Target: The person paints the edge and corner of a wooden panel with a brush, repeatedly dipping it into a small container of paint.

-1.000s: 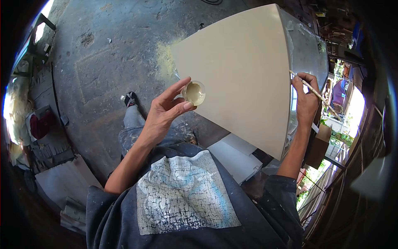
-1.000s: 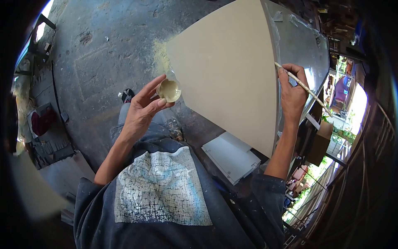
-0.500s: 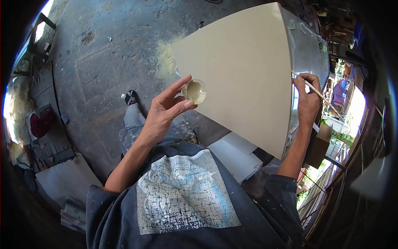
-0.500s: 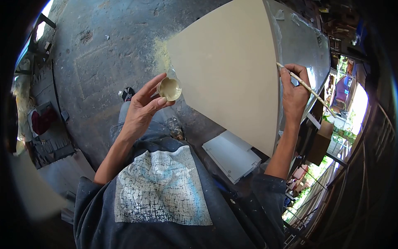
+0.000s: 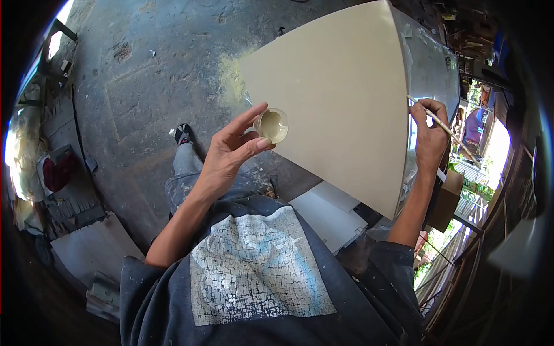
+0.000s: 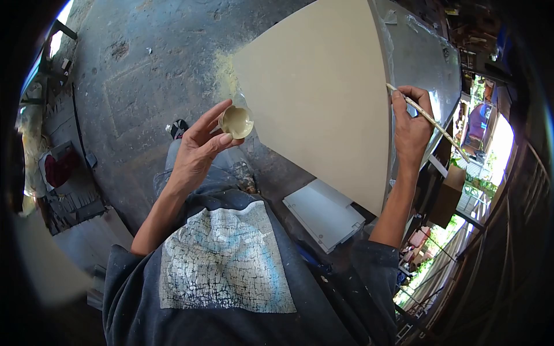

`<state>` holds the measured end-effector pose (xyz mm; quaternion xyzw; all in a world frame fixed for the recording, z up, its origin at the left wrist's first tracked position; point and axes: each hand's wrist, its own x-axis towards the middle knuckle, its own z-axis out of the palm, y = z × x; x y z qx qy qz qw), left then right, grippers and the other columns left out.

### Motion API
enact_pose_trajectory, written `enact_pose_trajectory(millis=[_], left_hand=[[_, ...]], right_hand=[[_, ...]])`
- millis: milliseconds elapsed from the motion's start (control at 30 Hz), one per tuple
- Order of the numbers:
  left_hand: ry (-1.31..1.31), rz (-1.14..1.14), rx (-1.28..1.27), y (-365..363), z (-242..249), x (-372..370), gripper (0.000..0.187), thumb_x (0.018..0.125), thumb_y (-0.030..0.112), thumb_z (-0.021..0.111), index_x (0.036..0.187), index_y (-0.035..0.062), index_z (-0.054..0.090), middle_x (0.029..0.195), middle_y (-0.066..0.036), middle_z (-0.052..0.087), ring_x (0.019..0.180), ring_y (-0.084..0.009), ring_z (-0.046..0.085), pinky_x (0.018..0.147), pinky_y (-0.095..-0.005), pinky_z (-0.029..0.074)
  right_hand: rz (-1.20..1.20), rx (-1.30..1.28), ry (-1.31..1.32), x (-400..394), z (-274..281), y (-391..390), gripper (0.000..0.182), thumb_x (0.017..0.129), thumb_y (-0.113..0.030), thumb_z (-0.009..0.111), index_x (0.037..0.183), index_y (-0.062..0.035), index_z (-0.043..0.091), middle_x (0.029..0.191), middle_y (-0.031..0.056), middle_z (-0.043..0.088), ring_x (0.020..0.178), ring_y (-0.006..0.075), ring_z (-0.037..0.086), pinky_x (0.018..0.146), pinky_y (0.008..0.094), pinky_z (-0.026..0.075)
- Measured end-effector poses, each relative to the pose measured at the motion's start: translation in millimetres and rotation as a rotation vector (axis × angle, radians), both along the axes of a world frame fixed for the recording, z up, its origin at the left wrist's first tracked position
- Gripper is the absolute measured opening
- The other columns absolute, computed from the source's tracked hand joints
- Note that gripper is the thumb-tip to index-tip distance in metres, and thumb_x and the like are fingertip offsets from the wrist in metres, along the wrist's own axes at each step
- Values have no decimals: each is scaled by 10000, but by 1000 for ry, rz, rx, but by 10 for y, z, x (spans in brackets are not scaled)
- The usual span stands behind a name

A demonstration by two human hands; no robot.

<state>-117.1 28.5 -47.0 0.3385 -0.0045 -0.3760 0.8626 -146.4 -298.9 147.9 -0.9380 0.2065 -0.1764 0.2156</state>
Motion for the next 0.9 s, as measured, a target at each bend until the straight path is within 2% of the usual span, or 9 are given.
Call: enact_pose_trajectory(millis=[200,400,900], left_hand=[[3,-3,2,-1,19,0,699,861,247,782,1473,100,477,1456,-171,513,1240,-260,603,998,-448,567],[-2,0,-5,5,8,2,688,869,242,775,1474,103,477,1449,-164,521,1241,-255,600,1004,-449,562],[-3,2,-6,13,3,-8,673,869,237,772,1466,109,489,1457,-154,514,1252,-249,591,1005,-452,563]], right_hand=[[12,-88,30,13,6,2,164,930,-132,687,996,13,646,919,43,642,866,119,609,800,274,500],[-3,-12,11,-23,-13,-19,168,933,-138,686,999,11,644,923,43,639,868,119,609,802,272,502],[-37,-9,7,-38,-17,32,171,931,-149,682,991,5,641,930,37,638,887,122,599,821,281,494]])
